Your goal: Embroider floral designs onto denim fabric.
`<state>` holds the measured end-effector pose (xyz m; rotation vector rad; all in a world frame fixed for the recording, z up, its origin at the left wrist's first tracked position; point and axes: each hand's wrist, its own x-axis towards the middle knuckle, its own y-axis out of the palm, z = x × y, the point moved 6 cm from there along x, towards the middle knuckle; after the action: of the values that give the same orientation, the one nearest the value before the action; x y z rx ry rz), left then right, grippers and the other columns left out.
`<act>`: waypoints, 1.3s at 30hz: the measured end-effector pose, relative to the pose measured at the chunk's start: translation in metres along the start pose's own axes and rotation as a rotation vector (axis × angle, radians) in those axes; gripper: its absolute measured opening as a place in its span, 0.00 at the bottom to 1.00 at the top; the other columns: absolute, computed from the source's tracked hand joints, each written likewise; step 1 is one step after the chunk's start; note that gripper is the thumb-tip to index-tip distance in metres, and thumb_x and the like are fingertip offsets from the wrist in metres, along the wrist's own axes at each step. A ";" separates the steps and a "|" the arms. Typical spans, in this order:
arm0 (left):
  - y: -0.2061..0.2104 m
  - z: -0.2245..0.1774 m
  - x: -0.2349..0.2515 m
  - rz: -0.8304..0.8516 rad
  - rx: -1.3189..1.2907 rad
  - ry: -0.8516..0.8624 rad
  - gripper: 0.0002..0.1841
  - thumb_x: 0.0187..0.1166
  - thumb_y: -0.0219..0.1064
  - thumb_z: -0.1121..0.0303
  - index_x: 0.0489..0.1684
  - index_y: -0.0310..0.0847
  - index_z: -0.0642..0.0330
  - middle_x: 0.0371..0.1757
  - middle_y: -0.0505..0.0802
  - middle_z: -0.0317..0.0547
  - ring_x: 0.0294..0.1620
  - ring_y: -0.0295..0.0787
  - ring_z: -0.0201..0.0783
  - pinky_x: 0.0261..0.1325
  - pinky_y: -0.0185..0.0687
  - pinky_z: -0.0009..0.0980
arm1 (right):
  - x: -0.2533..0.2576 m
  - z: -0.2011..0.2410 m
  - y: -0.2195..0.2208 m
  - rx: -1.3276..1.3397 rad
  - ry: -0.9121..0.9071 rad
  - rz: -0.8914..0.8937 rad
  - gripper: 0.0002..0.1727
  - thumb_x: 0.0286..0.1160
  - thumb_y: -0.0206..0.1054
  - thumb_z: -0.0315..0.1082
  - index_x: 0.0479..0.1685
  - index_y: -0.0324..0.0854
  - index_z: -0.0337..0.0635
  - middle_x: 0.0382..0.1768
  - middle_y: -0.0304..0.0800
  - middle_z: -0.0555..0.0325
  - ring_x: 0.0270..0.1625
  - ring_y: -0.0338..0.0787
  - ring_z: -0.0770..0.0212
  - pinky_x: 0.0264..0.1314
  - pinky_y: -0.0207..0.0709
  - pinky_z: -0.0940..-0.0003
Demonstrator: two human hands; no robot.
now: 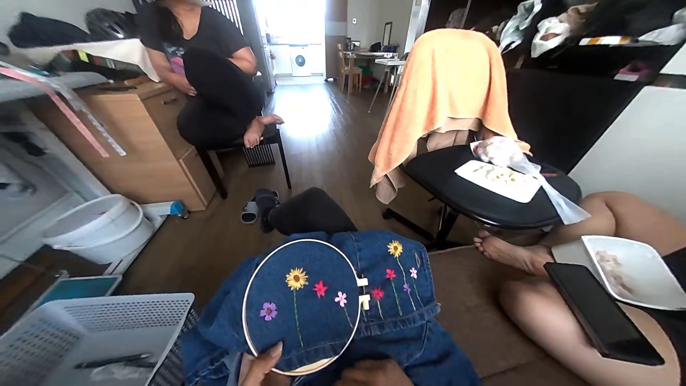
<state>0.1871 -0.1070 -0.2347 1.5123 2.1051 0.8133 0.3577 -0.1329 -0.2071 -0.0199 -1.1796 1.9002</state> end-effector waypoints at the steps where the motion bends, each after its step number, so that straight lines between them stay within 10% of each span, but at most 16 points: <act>1: 0.001 0.000 0.000 -0.004 0.003 -0.003 0.15 0.73 0.46 0.82 0.51 0.71 0.56 0.36 0.98 0.32 0.39 0.97 0.28 0.48 0.95 0.32 | 0.000 -0.002 0.000 0.016 0.000 -0.006 0.16 0.86 0.62 0.41 0.42 0.91 0.40 0.34 0.94 0.49 0.38 0.95 0.50 0.40 0.87 0.52; 39: 0.003 -0.001 0.011 -0.092 -0.089 -0.110 0.11 0.94 0.38 0.75 0.63 0.62 0.58 0.45 0.96 0.41 0.42 0.98 0.37 0.46 0.97 0.38 | 0.001 -0.010 -0.003 0.109 0.024 -0.039 0.14 0.85 0.64 0.39 0.39 0.92 0.42 0.35 0.97 0.54 0.38 0.96 0.57 0.41 0.87 0.56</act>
<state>0.1850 -0.0957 -0.2314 1.3716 2.0156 0.7627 0.3635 -0.1240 -0.2100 0.0391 -1.0523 1.9225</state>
